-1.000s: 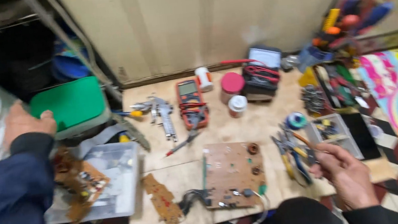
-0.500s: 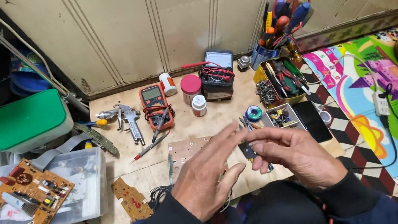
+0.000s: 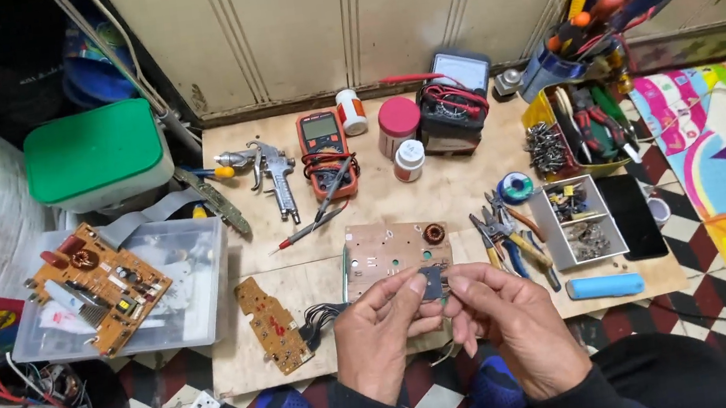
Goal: The person is preparing and inspecting electronic circuit boards, using pliers to manipulate components on a workbench.
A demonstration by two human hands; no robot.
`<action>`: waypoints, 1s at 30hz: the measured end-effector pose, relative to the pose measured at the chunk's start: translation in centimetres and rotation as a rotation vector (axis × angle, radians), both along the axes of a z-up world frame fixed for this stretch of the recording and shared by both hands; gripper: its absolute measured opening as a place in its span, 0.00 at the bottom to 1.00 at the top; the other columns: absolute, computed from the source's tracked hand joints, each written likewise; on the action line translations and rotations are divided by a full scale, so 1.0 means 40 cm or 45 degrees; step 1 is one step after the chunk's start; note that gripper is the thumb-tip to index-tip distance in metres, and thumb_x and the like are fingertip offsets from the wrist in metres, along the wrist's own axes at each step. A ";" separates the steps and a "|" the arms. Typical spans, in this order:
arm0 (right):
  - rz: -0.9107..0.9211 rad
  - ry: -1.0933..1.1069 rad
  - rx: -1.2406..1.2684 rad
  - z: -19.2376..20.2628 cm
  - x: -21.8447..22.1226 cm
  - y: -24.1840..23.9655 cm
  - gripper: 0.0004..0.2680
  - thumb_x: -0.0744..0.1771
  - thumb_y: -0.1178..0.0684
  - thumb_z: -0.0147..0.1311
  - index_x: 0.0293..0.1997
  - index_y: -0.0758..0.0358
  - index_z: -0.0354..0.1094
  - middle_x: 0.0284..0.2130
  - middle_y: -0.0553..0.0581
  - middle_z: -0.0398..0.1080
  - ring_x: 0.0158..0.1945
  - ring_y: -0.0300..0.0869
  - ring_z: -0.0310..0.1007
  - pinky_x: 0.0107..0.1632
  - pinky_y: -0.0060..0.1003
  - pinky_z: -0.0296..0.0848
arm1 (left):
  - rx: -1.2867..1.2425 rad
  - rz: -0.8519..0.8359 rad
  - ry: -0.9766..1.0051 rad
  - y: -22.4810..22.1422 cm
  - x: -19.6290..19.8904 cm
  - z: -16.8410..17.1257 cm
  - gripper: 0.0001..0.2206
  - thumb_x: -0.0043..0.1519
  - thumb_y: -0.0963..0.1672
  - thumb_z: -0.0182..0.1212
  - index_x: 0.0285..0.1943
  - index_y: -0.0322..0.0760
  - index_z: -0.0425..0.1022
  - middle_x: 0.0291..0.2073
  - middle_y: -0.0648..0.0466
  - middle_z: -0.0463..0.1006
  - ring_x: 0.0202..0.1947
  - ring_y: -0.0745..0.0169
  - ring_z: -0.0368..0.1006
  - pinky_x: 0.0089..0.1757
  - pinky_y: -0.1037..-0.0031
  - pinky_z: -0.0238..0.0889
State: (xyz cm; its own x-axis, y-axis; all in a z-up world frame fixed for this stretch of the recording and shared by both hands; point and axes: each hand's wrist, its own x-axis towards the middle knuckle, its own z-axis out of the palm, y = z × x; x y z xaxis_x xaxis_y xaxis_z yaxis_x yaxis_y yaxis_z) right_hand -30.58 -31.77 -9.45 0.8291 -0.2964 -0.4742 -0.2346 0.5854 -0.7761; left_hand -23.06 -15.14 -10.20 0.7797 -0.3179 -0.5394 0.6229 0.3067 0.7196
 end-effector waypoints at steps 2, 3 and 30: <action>-0.054 -0.005 -0.034 -0.001 0.011 0.017 0.09 0.71 0.62 0.57 0.55 0.80 0.77 0.30 0.67 0.77 0.25 0.44 0.72 0.26 0.36 0.69 | -0.038 -0.070 -0.029 0.016 0.007 -0.001 0.21 0.64 0.39 0.70 0.65 0.16 0.83 0.37 0.35 0.88 0.36 0.56 0.86 0.39 0.74 0.82; -0.057 0.001 -0.034 -0.007 0.011 0.024 0.09 0.71 0.62 0.57 0.55 0.80 0.77 0.30 0.67 0.77 0.25 0.44 0.72 0.26 0.36 0.69 | -0.038 -0.073 -0.023 0.022 0.007 -0.001 0.21 0.64 0.39 0.70 0.65 0.16 0.83 0.37 0.35 0.88 0.36 0.56 0.86 0.39 0.74 0.82; -0.085 -0.345 -1.691 0.144 -0.105 0.012 0.08 0.61 0.63 0.68 0.41 0.65 0.85 0.39 0.53 0.90 0.39 0.36 0.92 0.43 0.26 0.87 | -0.088 0.199 0.343 0.034 0.045 -0.102 0.23 0.71 0.38 0.54 0.76 0.19 0.71 0.61 0.24 0.82 0.51 0.37 0.78 0.53 0.56 0.73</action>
